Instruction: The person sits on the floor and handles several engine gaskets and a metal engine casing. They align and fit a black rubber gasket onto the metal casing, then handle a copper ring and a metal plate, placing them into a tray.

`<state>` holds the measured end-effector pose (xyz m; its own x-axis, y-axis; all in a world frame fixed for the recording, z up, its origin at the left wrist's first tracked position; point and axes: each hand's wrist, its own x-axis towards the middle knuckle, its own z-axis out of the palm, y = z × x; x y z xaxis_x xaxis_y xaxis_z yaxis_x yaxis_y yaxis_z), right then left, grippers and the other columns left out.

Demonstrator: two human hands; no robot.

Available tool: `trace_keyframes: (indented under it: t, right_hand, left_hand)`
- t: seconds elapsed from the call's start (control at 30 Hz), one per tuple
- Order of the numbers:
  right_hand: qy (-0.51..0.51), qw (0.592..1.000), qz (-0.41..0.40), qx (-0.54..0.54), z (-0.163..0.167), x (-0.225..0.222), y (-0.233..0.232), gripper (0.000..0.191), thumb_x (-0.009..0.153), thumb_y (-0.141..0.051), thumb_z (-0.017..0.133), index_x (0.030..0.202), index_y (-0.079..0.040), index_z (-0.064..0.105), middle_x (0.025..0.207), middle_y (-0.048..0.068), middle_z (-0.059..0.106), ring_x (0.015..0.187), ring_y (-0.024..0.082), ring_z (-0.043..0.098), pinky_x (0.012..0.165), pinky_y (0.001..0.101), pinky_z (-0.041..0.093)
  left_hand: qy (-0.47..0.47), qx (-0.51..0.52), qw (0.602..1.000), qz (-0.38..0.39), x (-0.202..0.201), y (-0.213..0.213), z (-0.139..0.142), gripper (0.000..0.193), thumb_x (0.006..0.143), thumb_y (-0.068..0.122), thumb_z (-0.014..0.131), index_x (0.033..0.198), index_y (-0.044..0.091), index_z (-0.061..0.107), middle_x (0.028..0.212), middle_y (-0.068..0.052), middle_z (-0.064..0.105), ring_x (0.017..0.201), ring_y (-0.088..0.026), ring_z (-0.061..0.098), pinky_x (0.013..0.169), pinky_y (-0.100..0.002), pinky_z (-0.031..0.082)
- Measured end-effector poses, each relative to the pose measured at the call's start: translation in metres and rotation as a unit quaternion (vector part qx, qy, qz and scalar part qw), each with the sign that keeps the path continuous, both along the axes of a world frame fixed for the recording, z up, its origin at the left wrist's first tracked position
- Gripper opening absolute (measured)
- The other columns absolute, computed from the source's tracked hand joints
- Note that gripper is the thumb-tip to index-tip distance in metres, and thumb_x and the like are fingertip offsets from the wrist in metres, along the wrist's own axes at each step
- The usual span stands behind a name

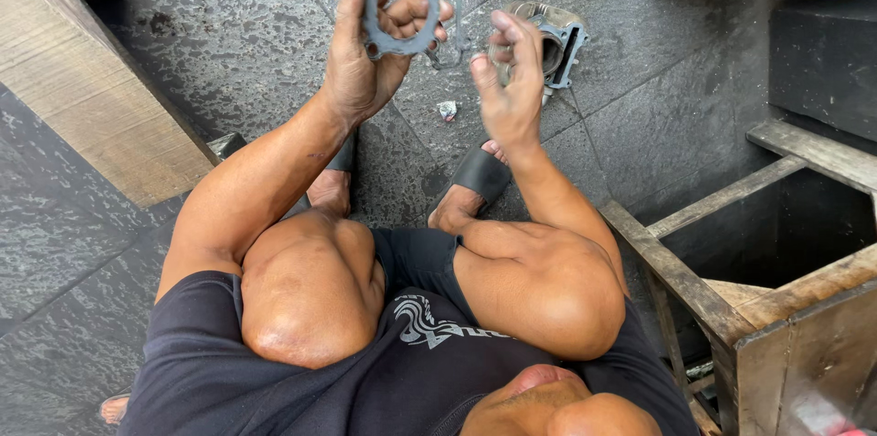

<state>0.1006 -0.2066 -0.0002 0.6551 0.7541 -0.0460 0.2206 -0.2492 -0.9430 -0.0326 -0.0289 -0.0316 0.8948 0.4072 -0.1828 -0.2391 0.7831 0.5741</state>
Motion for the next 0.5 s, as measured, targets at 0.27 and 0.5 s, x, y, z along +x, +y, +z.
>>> trace_keyframes:
  t: [0.27,0.5]
  right_hand:
    - [0.358,0.933,0.025,0.021,-0.030,-0.002,-0.027,0.024,0.110,-0.016,0.065,0.113,0.008,0.069,0.104,0.009,0.070,0.090,0.014,0.061,0.084,0.0295,0.051]
    - [0.363,0.931,-0.008,0.020,-0.025,0.007,-0.023,0.023,0.106,-0.019,0.062,0.118,0.000,0.066,0.099,0.006,0.068,0.083,0.011,0.062,0.077,0.0260,0.050]
  left_hand:
    - [0.003,-0.032,0.999,-0.030,0.003,-0.003,-0.014,0.084,0.105,0.067,0.027,0.155,-0.001,0.032,0.128,-0.020,0.071,0.113,-0.024,0.070,0.104,-0.039,0.053]
    - [0.012,-0.026,0.998,-0.049,0.004,-0.010,-0.022,0.081,0.107,0.064,0.025,0.154,-0.001,0.037,0.124,-0.021,0.072,0.125,-0.026,0.068,0.124,-0.047,0.046]
